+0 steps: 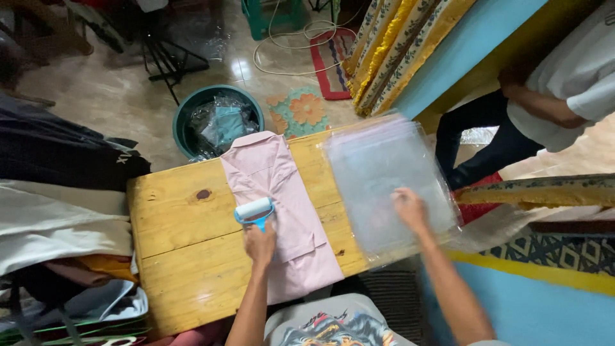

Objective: The person uses a lint roller on a pink collared shirt, then folds the shirt and places it inside a clear plastic bag.

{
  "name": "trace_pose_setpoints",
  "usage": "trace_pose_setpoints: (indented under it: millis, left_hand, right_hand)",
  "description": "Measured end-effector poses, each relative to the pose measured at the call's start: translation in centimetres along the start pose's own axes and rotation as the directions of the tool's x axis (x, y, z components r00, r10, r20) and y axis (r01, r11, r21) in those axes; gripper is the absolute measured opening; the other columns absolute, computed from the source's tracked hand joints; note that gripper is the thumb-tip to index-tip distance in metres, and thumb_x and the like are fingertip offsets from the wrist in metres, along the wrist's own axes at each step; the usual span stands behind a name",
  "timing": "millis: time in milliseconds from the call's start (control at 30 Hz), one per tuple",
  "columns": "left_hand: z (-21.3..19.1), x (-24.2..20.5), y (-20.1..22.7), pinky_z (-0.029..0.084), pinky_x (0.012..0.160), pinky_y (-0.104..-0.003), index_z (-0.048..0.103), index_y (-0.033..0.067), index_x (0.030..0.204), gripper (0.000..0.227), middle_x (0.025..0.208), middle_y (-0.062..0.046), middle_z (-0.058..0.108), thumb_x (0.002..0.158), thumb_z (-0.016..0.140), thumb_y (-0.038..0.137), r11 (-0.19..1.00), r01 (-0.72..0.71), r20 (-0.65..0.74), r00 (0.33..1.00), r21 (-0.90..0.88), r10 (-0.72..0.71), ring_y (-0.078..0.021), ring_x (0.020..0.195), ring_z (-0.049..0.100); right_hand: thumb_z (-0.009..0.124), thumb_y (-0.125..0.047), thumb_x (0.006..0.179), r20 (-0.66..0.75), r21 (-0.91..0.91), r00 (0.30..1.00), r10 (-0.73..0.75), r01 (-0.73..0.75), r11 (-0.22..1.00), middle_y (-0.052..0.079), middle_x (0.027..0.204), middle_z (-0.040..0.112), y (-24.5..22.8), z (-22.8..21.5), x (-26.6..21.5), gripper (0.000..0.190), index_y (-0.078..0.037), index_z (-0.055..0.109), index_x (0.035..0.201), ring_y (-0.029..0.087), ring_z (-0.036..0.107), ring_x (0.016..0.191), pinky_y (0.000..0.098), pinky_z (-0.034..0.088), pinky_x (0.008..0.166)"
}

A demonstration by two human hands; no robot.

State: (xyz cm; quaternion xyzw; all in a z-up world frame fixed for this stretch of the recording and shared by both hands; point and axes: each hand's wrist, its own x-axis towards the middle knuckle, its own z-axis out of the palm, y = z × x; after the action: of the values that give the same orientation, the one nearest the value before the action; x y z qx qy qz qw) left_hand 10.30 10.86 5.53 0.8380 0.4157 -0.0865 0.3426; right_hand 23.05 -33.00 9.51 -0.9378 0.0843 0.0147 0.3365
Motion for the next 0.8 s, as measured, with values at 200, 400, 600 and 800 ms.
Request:
trace_pose_setpoints:
  millis: [200,400,600,800]
  left_hand:
    - [1.2,-0.4,-2.3,0.036,0.103,-0.067,0.049,-0.0016,0.137,0.1,0.137,-0.032,0.055,0.079,0.058,0.079,0.925,0.268,-0.059,0.963,0.269,-0.261,-0.0495,0.132,0.047]
    - [5.8,-5.1,5.9,0.053,0.093,-0.052,0.056,0.0089,0.131,0.051,0.109,-0.024,0.069,0.09,0.069,0.037,0.985,-0.001,-0.005,1.0,-0.174,0.0,-0.0454,0.109,0.068]
    - [18.4,-8.5,12.9,0.049,0.105,-0.057,0.041,0.007,0.143,0.08,0.134,-0.029,0.057,0.088,0.066,0.059,0.994,-0.084,0.295,0.95,-0.074,0.102,-0.048,0.126,0.059]
    - [16.6,-11.0,19.2,0.048,0.103,-0.06,0.038,0.0074,0.143,0.076,0.139,-0.022,0.051,0.086,0.063,0.051,0.991,0.067,0.33,0.944,-0.113,-0.026,-0.0478,0.125,0.059]
  right_hand:
    - [0.063,-0.067,0.101,-0.133,-0.085,0.959,0.25,-0.262,0.961,0.006,0.112,0.075,19.3,-5.7,11.9,0.046,-0.026,0.076,0.115,0.029,0.065,0.117,0.044,0.049,0.101]
    - [0.022,-0.071,0.109,0.233,0.049,0.85,0.473,-0.495,0.867,0.029,0.15,0.05,20.6,-8.5,13.8,0.087,-0.001,0.056,0.147,0.043,0.039,0.144,0.0528,0.026,0.121]
    - [0.021,-0.087,0.094,0.495,0.088,0.667,0.557,-0.676,0.731,0.022,0.167,0.021,-3.9,-14.5,8.5,0.104,-0.009,0.031,0.161,0.041,0.02,0.154,0.0524,0.012,0.128]
    - [0.023,-0.083,0.098,0.419,0.132,0.761,0.496,-0.591,0.796,0.026,0.162,0.031,-0.8,-12.7,10.6,0.103,0.001,0.037,0.156,0.04,0.023,0.152,0.051,0.015,0.128]
